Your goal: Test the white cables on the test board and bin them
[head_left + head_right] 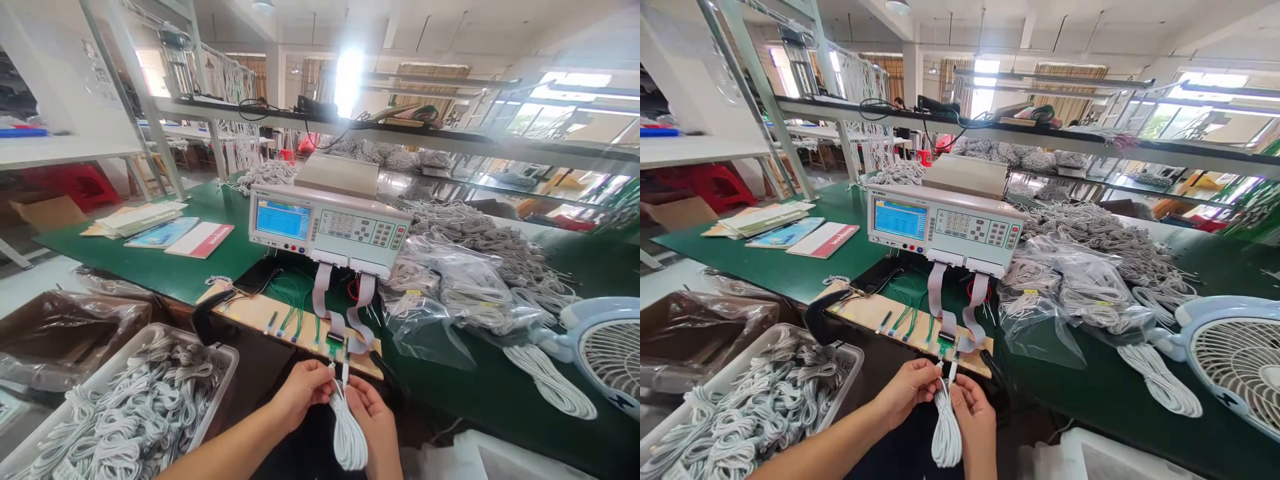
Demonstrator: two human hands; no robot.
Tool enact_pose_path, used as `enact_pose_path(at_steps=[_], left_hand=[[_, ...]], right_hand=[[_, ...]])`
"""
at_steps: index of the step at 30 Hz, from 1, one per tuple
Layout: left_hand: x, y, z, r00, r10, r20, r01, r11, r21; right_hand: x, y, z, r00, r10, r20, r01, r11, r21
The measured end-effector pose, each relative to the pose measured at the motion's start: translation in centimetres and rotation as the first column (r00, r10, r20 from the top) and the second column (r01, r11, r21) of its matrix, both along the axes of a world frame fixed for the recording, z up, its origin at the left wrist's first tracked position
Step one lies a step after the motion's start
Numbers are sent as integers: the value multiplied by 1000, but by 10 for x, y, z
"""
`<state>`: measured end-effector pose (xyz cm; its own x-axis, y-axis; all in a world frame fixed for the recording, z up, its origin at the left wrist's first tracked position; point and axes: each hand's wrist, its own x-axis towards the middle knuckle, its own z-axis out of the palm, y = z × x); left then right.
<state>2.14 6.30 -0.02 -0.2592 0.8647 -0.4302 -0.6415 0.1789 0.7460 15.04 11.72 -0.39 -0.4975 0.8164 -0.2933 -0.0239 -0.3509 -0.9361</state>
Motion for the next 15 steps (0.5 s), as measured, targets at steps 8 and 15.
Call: enact_pose_path(at_steps=[8, 15], left_hand=[[3, 0, 2, 996, 87, 26, -86, 996, -24], [13, 1, -5, 976, 207, 73, -209, 978, 21]], right_hand=[[1, -3, 7, 991, -71, 110, 59, 992, 109], [1, -1, -3, 994, -60, 87, 52, 995, 88]])
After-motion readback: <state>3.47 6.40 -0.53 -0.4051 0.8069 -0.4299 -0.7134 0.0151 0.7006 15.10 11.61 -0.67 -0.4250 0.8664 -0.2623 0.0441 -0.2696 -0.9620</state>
